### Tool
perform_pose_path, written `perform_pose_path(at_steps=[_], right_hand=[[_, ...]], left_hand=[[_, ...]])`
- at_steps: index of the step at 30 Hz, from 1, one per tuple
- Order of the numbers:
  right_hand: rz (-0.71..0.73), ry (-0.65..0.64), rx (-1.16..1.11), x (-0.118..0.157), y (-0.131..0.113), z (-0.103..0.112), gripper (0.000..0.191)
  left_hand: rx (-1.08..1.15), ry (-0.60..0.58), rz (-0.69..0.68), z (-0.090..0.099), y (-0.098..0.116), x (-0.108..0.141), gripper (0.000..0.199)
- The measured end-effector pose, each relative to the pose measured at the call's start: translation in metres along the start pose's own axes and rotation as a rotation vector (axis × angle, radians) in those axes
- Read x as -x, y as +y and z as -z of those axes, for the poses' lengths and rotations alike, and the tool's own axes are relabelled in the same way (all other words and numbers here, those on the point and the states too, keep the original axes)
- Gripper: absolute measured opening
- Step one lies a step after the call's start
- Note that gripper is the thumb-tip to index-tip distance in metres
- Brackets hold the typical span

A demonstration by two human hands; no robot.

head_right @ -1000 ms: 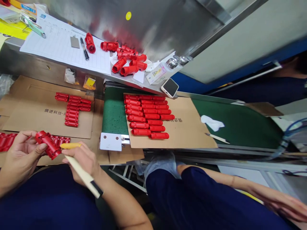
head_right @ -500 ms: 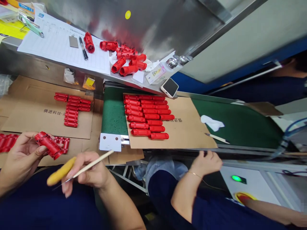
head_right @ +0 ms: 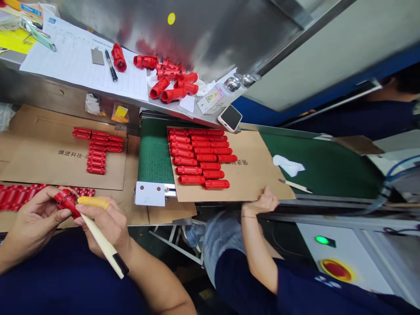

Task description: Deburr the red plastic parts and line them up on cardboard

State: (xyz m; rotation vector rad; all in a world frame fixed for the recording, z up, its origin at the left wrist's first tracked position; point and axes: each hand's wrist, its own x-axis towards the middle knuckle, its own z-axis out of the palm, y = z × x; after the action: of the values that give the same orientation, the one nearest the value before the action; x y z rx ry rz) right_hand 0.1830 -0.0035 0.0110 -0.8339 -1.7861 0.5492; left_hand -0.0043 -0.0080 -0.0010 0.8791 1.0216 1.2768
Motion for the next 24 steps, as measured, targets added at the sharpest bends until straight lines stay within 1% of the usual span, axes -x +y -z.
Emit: perform_pose_path(at_steps=[5, 11, 14, 19, 24], right_hand=[[0.016, 0.021, 0.005, 0.0019, 0.0023, -0.0031, 0.023], [0.025, 0.033, 0.019, 0.001, 0.0006, -0.0047, 0.019], [0.014, 0.032, 0.055, 0.0021, -0.0016, -0.005, 0.02], [0.047, 0.058, 0.074, 0.0048, -0.0043, -0.0057, 0.022], [0.011, 0.052, 0.024, 0.0034, -0.0029, -0.0035, 0.017]], left_hand=[[0.005, 0.026, -0.017, 0.0, 0.0031, 0.0012, 0.016], [0.015, 0.016, -0.011, 0.0008, 0.0, 0.0023, 0.015], [0.023, 0.017, -0.015, 0.0006, -0.0031, 0.0029, 0.015], [0.053, 0.013, 0.006, -0.0005, -0.0043, 0.0051, 0.017], [0.037, 0.014, 0.023, 0.0001, -0.0051, 0.0046, 0.018]])
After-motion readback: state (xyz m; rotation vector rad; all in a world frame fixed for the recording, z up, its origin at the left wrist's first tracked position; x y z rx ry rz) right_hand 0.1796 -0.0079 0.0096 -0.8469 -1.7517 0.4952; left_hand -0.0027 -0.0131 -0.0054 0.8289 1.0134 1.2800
